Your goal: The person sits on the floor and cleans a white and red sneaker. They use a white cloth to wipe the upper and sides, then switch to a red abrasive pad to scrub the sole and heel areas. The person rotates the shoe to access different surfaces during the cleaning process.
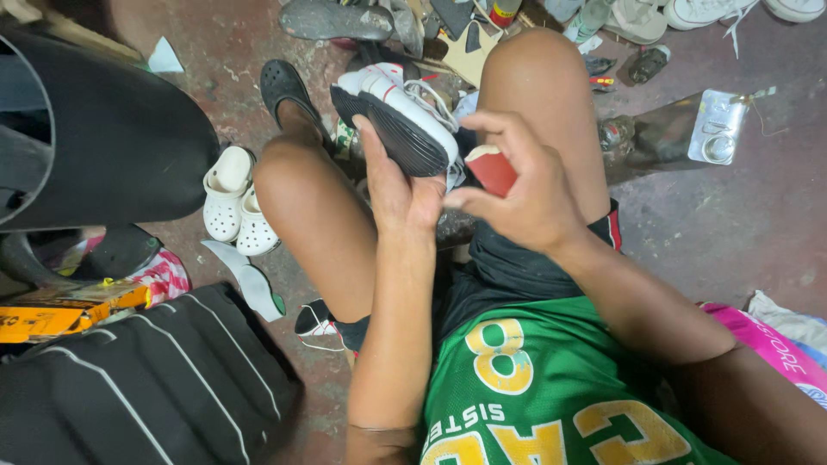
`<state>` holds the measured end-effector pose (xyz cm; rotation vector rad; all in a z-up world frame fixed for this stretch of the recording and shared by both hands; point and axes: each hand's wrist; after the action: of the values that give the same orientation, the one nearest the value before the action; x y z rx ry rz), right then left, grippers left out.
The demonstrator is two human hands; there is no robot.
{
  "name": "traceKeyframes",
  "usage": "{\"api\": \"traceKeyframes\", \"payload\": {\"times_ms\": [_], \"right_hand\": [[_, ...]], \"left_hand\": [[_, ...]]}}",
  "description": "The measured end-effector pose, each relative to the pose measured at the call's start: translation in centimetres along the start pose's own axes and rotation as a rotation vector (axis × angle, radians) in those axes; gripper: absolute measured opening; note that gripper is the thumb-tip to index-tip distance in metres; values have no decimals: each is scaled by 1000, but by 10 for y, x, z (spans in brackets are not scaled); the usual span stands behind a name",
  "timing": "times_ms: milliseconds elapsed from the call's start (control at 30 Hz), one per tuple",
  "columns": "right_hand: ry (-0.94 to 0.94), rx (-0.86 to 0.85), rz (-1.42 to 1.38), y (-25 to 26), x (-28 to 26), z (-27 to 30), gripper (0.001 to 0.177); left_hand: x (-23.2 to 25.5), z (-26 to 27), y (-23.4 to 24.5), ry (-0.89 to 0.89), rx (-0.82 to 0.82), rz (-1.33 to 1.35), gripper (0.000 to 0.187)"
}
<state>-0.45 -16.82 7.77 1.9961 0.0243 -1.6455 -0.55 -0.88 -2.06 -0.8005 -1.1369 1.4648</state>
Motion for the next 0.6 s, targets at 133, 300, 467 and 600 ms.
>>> {"api": "traceKeyframes", "payload": {"times_ms": [133,300,467,600], "right_hand": [[167,98,168,-2,-5,-4,49],[-16,16,-400,2,22,-6,36],[-146,-11,-905,30,36,-13,31],[-140,-33,-1114,59,45,-20,35]], "left_hand": [[-11,16,-3,-56,70,-26,51],[-19,42,-17,-86,-121,-85,54],[-21,62,-27,-58,-248,-199,50],[-16,71,-17,-68,-288,-359,53]]}}
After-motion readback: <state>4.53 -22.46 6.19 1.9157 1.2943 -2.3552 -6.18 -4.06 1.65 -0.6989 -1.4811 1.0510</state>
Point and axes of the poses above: each hand's wrist, its own z-axis away from the middle knuckle, its own y-axis out of the back of the hand, x = y × z, and after that the axes turned 2 degrees about -y, right-handed
